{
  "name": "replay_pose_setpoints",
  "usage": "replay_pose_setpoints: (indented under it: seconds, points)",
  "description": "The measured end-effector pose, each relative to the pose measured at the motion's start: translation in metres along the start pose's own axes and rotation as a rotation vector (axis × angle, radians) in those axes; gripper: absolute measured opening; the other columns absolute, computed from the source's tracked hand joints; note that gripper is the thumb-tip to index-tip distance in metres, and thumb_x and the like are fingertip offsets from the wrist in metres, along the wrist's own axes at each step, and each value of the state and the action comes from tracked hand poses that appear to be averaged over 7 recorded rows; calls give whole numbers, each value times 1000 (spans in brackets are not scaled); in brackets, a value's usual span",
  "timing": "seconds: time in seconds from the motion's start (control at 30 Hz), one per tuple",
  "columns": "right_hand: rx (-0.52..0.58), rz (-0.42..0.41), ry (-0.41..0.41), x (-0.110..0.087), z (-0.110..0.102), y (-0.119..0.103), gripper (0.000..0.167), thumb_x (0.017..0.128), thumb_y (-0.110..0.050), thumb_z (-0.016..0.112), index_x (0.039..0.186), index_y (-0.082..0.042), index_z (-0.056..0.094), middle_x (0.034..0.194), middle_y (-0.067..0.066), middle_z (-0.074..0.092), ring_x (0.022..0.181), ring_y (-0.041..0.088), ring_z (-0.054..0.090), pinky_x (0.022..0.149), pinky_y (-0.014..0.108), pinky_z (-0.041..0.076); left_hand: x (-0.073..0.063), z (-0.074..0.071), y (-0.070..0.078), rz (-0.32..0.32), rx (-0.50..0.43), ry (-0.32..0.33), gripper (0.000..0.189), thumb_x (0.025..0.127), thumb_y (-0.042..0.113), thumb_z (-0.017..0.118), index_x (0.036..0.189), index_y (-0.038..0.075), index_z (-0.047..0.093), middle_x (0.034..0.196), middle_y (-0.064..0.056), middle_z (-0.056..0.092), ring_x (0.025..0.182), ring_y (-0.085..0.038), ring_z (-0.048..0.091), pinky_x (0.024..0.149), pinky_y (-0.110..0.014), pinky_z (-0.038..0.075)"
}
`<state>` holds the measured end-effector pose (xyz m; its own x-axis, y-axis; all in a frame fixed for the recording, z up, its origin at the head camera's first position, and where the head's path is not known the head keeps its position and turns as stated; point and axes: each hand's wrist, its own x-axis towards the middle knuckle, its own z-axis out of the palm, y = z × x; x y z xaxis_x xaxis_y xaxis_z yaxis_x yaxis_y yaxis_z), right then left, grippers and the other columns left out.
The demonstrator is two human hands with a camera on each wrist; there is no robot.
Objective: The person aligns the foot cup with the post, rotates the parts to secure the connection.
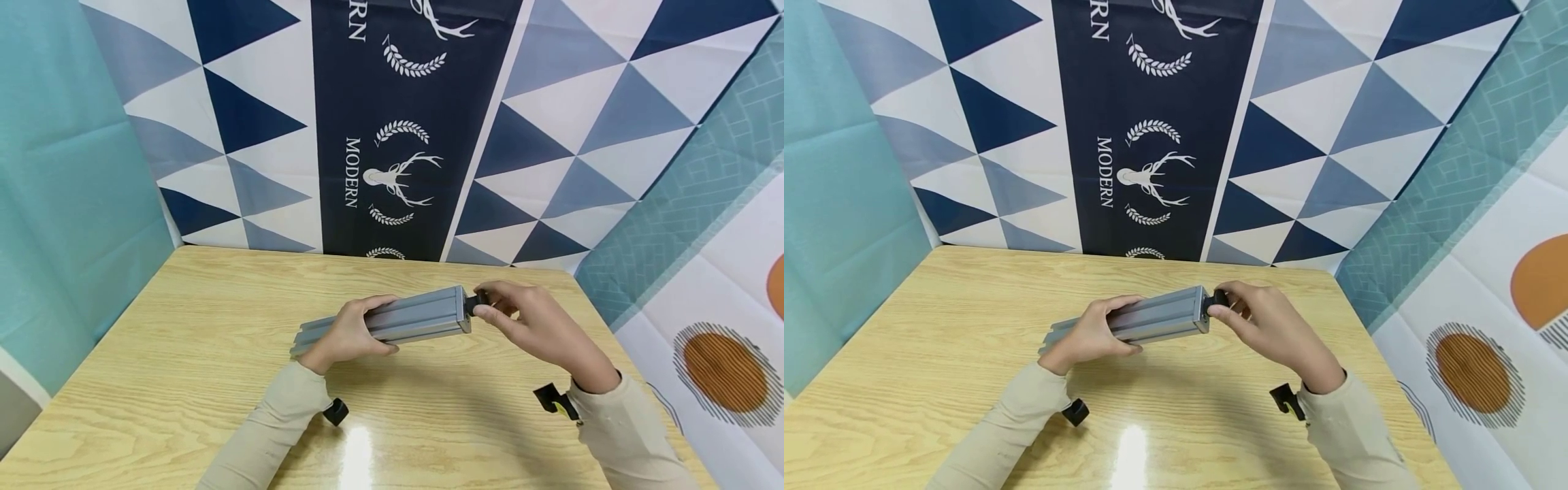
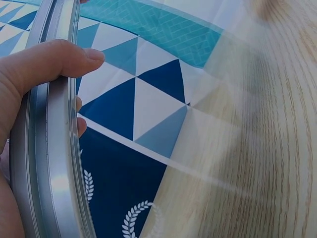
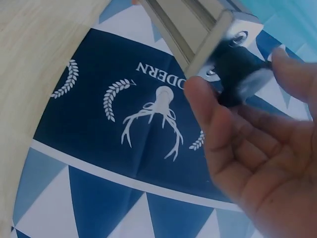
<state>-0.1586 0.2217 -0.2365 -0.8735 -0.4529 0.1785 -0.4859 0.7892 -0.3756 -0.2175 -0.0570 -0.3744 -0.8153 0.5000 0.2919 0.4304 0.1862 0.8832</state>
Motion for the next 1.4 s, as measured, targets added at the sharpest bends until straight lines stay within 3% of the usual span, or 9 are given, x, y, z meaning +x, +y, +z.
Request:
replay_pose_setpoints:
  seconds: [0.13,0.4,0.63,0.8,1.03,1.17,1.4]
  points:
    - [31,99,-2,1,3,-4,38,99,-34,54,117,-2,63,76,-7,65,63,2,60,58,27,47,0,0,0,4,-5,3,74,64,12,88,132,13,59,124,-8,63,101,-21,60,85,-33,48]
    - [41,189,-4,2,4,-9,44,100,-40,49,117,-3,64,72,-6,63,62,6,59,61,32,47,1,0,-1,13,-9,1,73,65,14,88,132,13,59,124,-8,62,102,-21,60,86,-34,48]
    - [111,230,-14,3,7,-2,45,99,-41,50,119,-2,63,79,0,67,64,8,61,65,33,49,1,2,-3,17,26,1,74,65,17,89,132,14,58,126,-7,62,103,-21,60,87,-35,48]
    - [184,241,-54,2,12,16,45,99,-39,51,119,0,61,83,3,67,67,12,62,64,33,49,3,5,-5,11,102,-28,78,65,20,90,135,15,56,132,-6,58,111,-21,59,91,-38,47]
    - [380,283,-209,-4,25,51,48,101,-32,49,128,8,52,93,11,67,78,23,64,73,32,51,5,8,-13,-23,234,-153,82,69,24,88,141,19,49,134,-4,56,115,-19,56,93,-37,45]
    - [519,349,-283,-7,39,73,50,101,-24,49,131,15,44,100,19,66,84,24,65,75,32,52,-1,5,-22,-53,261,-188,79,71,24,87,140,14,50,136,-6,55,119,-20,54,95,-38,45]
    - [726,488,-325,-18,65,103,49,98,-13,48,132,21,39,115,24,61,94,26,65,84,36,53,-11,-2,-35,-76,335,-190,71,72,23,86,134,5,55,133,-9,57,118,-24,56,95,-40,45]
